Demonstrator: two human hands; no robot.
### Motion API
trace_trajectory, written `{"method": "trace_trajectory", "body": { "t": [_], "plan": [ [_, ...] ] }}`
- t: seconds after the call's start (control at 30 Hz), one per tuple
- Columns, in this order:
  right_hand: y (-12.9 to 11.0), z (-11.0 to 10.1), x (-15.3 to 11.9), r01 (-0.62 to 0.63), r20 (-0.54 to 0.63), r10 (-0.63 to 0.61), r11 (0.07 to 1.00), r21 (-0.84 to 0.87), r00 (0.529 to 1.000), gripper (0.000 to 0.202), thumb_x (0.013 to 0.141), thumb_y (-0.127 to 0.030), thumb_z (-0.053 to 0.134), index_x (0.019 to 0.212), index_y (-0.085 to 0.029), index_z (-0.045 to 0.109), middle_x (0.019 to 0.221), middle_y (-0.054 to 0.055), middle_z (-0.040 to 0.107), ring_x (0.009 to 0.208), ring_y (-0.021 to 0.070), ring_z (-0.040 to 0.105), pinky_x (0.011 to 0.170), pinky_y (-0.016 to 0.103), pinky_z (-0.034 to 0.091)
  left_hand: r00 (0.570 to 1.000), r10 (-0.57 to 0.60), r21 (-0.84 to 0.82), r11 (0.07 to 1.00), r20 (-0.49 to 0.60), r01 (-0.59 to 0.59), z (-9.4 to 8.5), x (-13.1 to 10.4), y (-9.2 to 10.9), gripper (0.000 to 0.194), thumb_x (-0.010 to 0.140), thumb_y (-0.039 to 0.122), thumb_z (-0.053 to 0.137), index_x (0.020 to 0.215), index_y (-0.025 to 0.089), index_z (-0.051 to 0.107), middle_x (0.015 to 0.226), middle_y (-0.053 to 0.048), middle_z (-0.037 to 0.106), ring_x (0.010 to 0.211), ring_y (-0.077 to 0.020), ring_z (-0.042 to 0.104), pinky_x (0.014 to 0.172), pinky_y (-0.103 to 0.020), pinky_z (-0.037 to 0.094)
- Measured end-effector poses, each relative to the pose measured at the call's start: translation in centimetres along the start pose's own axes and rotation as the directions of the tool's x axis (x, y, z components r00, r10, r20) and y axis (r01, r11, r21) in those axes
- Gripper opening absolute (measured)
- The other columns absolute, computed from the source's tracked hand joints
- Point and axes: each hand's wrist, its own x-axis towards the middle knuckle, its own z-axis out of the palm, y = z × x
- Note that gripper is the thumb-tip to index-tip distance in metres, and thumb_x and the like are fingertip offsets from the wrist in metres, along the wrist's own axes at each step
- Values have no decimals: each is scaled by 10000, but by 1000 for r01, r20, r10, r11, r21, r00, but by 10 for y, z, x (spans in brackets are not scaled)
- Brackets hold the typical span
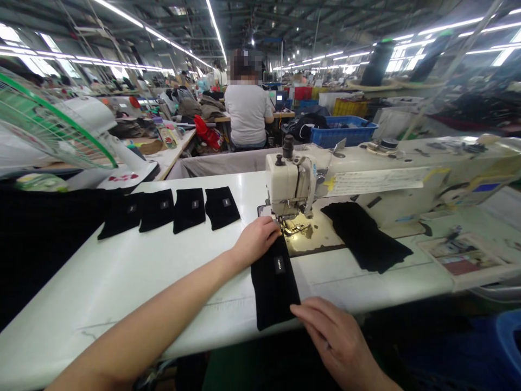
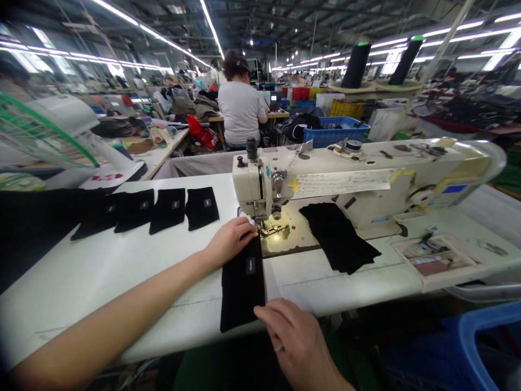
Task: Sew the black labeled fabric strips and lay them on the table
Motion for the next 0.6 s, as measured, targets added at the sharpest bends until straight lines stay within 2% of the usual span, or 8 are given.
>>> {"method": "trace_trajectory", "body": {
  "t": [0.1,0.2,0.37,0.6],
  "plan": [
    [4,-4,-1,80,27,-76,985,-154,997,434,933,3,391,1257,-150,637,1063,124,683,858,158,703,688,226,571,994,95,26,995,53,-97,-4,-4,2,210,982,174,528,874,149,706,871,-74,608,847,-203,576,795,-325,514],
    [5,-5,-3,118,-8,-122,968,-224,992,360,941,-22,433,1206,-123,655,1007,120,707,820,170,709,683,242,582,988,144,39,988,60,-146,-7,-10,3,210,984,171,510,968,139,717,941,-96,614,875,-217,556,810,-342,517],
    [3,-4,2,78,-39,-90,969,-235,995,234,958,-63,506,1107,-119,677,957,104,724,803,174,707,703,257,593,989,143,-7,990,41,-143,-6,-11,-1,210,981,173,517,1055,132,711,976,-103,608,909,-223,558,839,-361,523],
    [3,-3,6,64,-16,-70,967,-248,997,244,994,-97,448,1102,-119,665,997,112,727,830,183,712,706,262,580,990,135,-60,989,39,-133,-7,-5,-6,231,982,183,506,1072,136,714,990,-111,607,931,-226,565,866,-401,526]
  ]
}}
